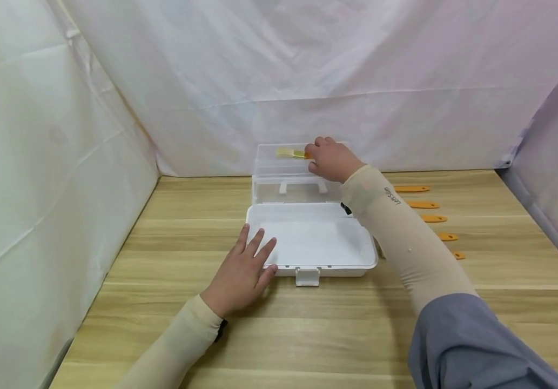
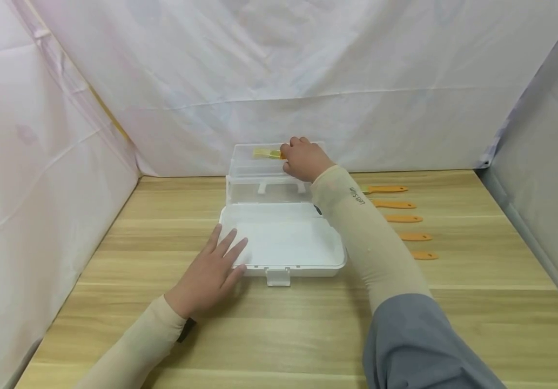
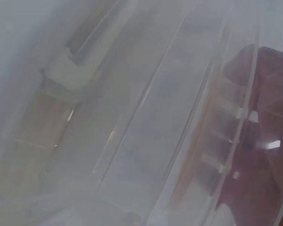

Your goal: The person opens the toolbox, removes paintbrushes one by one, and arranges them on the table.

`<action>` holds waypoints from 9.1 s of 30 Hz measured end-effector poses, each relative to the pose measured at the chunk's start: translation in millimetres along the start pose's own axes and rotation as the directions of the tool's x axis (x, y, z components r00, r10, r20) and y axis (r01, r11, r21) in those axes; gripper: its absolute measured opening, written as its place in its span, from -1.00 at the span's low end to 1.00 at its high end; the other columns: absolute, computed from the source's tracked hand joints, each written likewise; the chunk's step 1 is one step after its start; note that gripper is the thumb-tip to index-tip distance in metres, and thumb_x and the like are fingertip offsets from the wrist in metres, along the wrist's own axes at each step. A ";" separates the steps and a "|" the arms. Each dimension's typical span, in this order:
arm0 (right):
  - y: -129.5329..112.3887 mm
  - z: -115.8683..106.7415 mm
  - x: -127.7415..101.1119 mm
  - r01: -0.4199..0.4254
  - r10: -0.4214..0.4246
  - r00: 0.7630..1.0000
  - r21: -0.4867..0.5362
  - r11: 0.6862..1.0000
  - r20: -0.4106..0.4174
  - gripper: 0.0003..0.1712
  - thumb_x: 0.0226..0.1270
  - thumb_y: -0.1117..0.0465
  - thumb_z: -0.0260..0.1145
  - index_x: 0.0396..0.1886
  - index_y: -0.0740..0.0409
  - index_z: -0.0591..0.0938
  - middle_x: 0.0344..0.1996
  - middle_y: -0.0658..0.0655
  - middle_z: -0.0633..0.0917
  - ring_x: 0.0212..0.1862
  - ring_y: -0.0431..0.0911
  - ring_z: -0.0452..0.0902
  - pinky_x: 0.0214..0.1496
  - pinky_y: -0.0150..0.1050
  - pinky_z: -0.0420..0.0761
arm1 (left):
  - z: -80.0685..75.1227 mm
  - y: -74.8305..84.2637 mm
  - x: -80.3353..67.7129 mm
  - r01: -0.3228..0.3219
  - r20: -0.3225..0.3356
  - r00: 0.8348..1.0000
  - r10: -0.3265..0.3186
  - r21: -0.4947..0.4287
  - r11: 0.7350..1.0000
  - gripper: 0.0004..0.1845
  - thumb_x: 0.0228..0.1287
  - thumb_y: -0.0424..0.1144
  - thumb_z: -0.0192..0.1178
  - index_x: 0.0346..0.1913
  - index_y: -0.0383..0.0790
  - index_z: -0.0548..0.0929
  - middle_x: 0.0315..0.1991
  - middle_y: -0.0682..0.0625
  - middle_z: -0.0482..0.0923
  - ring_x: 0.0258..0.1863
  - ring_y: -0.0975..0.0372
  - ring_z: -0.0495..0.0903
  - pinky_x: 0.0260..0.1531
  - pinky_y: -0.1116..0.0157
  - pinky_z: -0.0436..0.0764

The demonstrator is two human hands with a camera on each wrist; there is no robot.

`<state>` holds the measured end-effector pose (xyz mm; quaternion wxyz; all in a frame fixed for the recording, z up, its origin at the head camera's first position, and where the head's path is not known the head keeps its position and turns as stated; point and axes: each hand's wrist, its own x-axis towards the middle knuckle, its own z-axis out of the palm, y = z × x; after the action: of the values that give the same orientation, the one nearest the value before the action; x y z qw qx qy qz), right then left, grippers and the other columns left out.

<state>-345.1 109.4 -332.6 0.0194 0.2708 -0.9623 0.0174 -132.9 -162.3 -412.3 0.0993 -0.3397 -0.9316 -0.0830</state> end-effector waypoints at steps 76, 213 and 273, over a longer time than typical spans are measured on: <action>-2.7 1.0 -4.9 -0.010 0.007 0.995 -0.031 0.999 -0.101 -0.76 0.46 0.23 0.20 0.02 0.25 0.57 -0.11 0.19 0.69 -0.12 0.06 0.49 0.03 -0.06 0.56 | -1.0 5.4 6.9 0.010 0.029 1.000 -0.010 0.003 1.000 -0.43 0.55 0.01 -0.08 0.41 -0.29 0.42 0.40 -0.34 0.30 0.50 -0.18 0.03 0.47 -0.05 -0.14; -31.5 -16.7 -217.7 -0.076 0.049 0.974 -0.114 0.991 -0.221 -0.67 0.14 0.58 0.31 -0.15 0.18 0.58 -0.15 0.14 0.57 -0.05 0.17 0.43 -0.13 0.09 0.47 | 5.2 -3.1 8.6 0.006 -0.017 1.000 -0.007 -0.046 0.999 -0.44 0.54 0.02 -0.07 0.36 -0.29 0.46 0.36 -0.37 0.34 0.48 -0.23 0.02 0.46 -0.05 -0.09; 23.4 72.6 -302.9 -0.217 0.217 0.974 -0.005 0.976 0.062 -0.81 0.25 0.52 0.28 -0.27 0.18 0.59 -0.43 0.10 0.51 -0.43 0.02 0.46 -0.47 -0.01 0.52 | 3.3 -2.4 12.1 -0.018 -0.013 1.000 0.018 -0.025 1.000 -0.45 0.55 0.01 -0.08 0.36 -0.31 0.48 0.35 -0.37 0.35 0.48 -0.21 0.07 0.47 -0.05 -0.13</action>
<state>-101.1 283.8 -419.8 -0.0130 0.1646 -0.9862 0.0116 -143.9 -156.0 -412.8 0.1015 -0.3488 -0.9267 -0.0959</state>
